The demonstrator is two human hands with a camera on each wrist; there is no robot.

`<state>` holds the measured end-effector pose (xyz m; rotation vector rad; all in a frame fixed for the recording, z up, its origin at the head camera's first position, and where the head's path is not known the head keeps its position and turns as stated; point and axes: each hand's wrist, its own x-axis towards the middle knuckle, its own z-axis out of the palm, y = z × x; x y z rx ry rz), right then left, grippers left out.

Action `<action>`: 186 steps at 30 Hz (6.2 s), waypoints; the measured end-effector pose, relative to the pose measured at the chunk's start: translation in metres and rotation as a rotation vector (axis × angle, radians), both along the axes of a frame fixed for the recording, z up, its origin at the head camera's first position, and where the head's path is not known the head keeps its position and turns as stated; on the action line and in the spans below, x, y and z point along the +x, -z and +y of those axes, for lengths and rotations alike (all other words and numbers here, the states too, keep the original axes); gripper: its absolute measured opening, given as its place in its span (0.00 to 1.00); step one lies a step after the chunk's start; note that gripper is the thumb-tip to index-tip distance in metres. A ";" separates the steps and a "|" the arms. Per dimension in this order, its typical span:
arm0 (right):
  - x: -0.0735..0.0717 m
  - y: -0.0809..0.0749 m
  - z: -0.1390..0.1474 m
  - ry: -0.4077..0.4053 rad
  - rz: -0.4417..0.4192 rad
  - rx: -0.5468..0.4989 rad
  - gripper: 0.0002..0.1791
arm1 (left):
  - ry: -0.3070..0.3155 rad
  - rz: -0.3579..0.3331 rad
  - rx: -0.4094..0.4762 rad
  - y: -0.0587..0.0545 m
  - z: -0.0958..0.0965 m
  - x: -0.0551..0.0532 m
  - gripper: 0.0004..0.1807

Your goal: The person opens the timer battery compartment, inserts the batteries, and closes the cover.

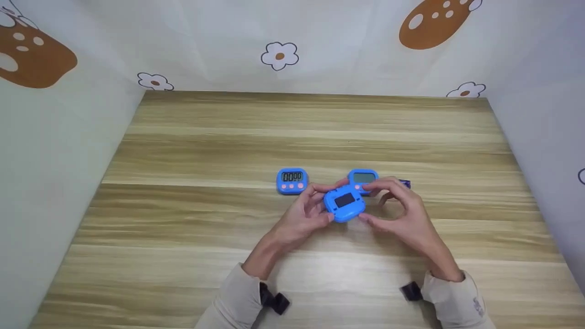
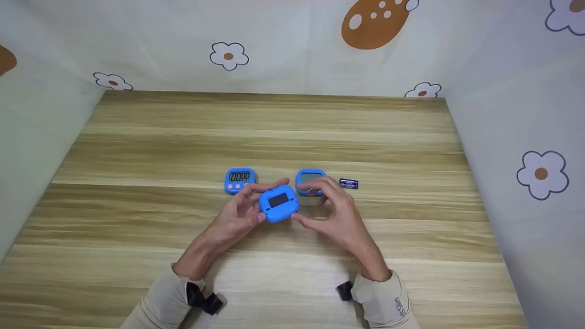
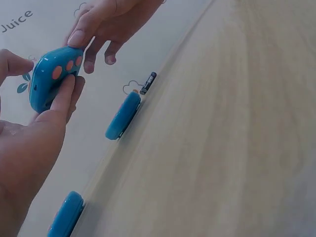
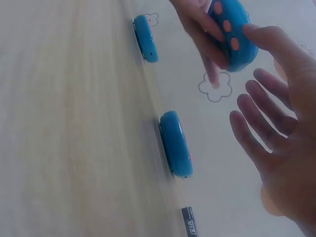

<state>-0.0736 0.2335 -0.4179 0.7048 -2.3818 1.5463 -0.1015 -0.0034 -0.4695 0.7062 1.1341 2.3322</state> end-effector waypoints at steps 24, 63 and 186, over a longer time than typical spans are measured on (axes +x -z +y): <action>0.005 0.003 -0.003 -0.077 -0.119 0.080 0.36 | -0.274 0.243 -0.433 -0.025 0.005 0.009 0.38; 0.004 0.008 -0.018 -0.167 -0.015 0.093 0.36 | 0.017 -0.288 -0.043 0.003 0.021 0.015 0.26; -0.027 0.052 0.086 0.363 0.118 0.673 0.12 | 0.025 -0.207 -0.066 0.009 0.020 0.013 0.36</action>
